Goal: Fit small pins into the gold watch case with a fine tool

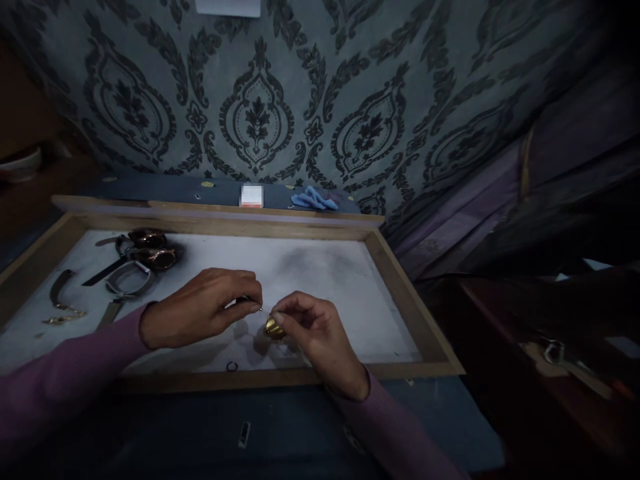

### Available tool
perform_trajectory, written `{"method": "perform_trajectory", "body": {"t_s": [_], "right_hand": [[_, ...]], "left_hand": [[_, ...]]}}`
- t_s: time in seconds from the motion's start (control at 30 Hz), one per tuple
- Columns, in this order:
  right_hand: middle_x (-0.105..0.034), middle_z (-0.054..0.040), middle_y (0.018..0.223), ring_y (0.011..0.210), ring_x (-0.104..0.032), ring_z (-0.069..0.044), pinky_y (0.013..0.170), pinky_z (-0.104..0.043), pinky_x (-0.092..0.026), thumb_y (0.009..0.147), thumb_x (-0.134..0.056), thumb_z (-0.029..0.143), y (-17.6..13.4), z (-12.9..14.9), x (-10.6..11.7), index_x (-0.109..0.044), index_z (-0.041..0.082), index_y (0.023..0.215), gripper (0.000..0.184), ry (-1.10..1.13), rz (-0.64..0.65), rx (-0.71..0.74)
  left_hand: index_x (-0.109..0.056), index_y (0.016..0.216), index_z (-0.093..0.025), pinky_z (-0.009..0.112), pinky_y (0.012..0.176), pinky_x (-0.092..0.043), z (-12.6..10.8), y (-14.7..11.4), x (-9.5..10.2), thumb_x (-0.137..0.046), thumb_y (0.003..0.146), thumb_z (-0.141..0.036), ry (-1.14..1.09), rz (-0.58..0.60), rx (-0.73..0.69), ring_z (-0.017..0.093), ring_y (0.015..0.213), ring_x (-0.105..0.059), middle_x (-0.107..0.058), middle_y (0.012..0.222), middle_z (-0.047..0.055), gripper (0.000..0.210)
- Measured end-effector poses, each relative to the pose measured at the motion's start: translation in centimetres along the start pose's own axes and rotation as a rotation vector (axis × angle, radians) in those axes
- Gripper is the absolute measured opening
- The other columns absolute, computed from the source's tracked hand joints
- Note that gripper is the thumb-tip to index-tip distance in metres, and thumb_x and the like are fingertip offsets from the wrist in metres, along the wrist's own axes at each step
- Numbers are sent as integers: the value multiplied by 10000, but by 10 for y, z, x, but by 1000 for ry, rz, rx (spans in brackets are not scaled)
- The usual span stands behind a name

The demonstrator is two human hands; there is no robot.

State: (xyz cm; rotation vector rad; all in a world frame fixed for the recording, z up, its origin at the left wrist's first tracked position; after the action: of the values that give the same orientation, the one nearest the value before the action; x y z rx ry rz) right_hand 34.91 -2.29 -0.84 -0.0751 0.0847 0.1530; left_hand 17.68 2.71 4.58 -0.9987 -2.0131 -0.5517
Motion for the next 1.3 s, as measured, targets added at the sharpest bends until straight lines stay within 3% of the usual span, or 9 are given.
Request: {"method": "perform_trajectory", "body": {"t_s": [1.1, 1.3], "right_hand": [[-663, -5, 636, 578, -622, -127, 562, -240, -496, 791, -680, 269, -2, 2, -2, -664, 168, 749, 111, -65, 32, 10], [-671, -13, 629, 553, -622, -130, 504, -232, -474, 793, -686, 258, -2, 1, -2, -675, 165, 753, 101, -59, 25, -18]], "left_hand": [[-594, 809, -150, 214, 630, -327, -5, 8, 3, -527, 926, -161, 90, 127, -12, 105, 668, -537, -581, 747, -24, 135], [-605, 781, -139, 212, 605, -322, -2, 8, 1, -544, 920, -175, 61, 93, -42, 95, 621, -519, -575, 706, -27, 156]]}}
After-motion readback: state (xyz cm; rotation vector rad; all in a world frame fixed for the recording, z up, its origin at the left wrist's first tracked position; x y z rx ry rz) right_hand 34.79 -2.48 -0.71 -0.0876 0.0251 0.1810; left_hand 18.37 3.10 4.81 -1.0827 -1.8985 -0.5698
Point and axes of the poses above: each hand's wrist, its own y-axis towards the middle knuckle, its own x-axis out of the back of the hand, z = x × y, the point moved 2 cm from there along y, towards the middle knuckle
